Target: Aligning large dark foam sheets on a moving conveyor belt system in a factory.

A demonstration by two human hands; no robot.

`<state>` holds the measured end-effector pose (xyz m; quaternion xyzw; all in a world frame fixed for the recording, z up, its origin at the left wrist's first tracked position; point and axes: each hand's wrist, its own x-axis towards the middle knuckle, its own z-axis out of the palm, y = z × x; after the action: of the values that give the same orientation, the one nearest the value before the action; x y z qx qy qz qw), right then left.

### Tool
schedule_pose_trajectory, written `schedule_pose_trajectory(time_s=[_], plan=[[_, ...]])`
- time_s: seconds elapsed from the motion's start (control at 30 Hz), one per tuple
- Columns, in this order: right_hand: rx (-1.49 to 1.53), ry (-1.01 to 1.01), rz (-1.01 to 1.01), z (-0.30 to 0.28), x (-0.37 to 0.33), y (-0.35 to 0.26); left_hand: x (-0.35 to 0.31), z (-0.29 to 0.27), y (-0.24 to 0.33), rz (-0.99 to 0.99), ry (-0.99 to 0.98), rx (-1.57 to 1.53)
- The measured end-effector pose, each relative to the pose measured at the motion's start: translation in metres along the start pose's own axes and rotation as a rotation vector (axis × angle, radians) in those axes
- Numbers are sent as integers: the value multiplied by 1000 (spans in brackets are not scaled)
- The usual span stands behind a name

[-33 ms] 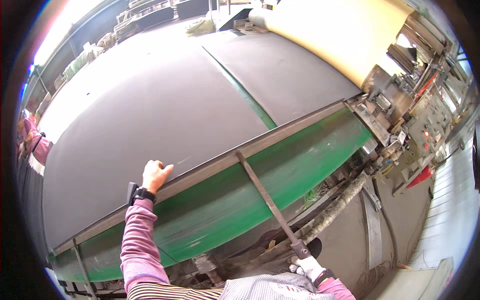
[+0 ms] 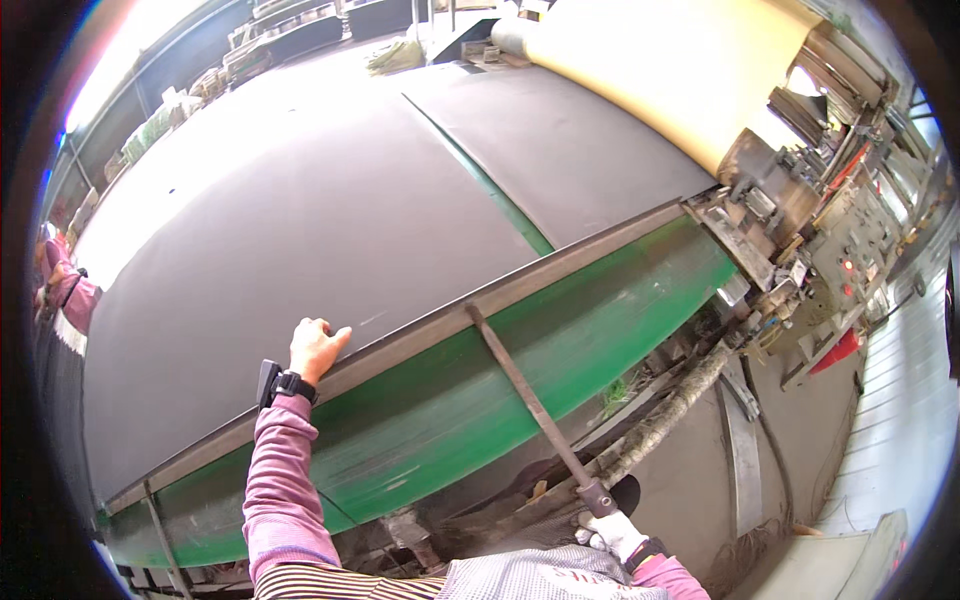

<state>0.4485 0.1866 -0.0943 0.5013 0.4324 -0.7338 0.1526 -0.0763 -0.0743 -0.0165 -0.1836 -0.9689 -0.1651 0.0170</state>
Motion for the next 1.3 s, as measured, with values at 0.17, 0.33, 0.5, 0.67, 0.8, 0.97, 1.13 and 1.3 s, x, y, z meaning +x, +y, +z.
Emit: schedule_pose_trajectory(time_s=[0.17, 0.33, 0.5, 0.67, 0.8, 0.97, 1.13, 1.3], plan=[[-33, 30, -6, 1, 1, 0, 22, 15, 48, 42, -202, -504], [-5, 13, -40, 3, -8, -2, 11, -2, -24, -54, -105, -534], [-31, -18, -63, 6, -18, -8, -57, -38, -184, -412, 204, 346], [-70, -20, -50, 4, -19, -12, -65, -10, -187, -82, 190, 164], [-32, -20, -79, 5, -14, -5, -52, -6, -104, 45, 110, 111], [0, -66, -92, -1, -9, 0, -45, 7, 5, 158, 143, 175], [-58, -46, -100, 1, -10, 1, -22, 35, 90, 170, 148, 196], [-68, -34, -119, 1, -10, 4, 8, 49, 145, 440, 117, 94]])
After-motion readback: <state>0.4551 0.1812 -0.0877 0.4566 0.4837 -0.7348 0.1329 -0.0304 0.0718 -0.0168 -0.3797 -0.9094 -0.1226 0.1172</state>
